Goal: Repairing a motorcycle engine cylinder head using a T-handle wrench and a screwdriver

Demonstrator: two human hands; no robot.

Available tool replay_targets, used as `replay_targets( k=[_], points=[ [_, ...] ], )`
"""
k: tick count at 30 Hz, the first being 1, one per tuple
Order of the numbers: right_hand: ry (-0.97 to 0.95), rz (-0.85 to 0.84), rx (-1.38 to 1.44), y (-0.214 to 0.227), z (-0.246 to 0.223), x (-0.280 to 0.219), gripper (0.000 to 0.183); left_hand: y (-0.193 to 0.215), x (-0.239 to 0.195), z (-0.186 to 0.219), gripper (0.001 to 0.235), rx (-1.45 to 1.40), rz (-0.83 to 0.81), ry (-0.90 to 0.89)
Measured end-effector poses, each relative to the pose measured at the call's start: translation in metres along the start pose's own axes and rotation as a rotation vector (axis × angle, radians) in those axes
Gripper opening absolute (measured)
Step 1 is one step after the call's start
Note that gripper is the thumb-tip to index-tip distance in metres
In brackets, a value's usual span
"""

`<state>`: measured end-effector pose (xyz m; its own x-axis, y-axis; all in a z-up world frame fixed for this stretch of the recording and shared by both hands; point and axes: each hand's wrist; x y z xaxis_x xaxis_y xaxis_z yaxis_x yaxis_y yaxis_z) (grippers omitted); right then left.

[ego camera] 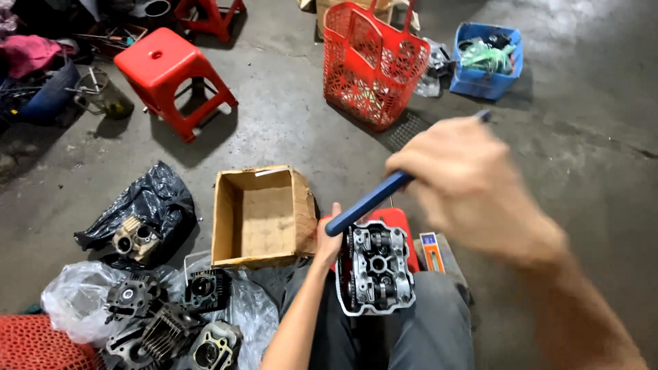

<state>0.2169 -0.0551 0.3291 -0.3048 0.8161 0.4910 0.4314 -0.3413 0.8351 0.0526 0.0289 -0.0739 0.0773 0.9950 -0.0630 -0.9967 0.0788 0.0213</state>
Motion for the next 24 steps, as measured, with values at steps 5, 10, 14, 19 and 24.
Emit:
replay_targets(
  k=[5,10,14,19,24],
  points=[
    [-0.138,0.078,-0.071,0.053,0.007,-0.033,0.025,0.034,-0.043,0.072,0.026,0.049,-0.146,-0.332],
    [-0.352,0.047,-0.135,0.055,0.052,-0.105,0.012,0.062,-0.047,0.089,0.077,0.478,-0.637,-0.638],
    [-0.374,0.027,-0.081,0.049,0.047,-0.115,0.016,0.055,-0.037,0.082,0.082,0.669,-0.664,-0.769],
    [-0.344,0.010,-0.012,0.042,0.042,-0.114,0.020,0.047,-0.036,0.079,0.075,0.783,-0.649,-0.914],
    [-0.336,-0.030,0.001,0.038,0.031,-0.107,0.021,0.047,-0.039,0.084,0.073,0.716,-0.613,-0.927]
  ],
)
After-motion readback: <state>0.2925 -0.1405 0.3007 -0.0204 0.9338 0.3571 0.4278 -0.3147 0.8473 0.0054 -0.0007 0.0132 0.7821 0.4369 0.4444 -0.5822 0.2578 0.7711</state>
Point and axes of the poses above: each hand's wrist, its own x-axis towards the middle knuckle, its own y-axis out of the back of the hand, z = x × y, and after that the axes turned 12 degrees about -y, right-handed
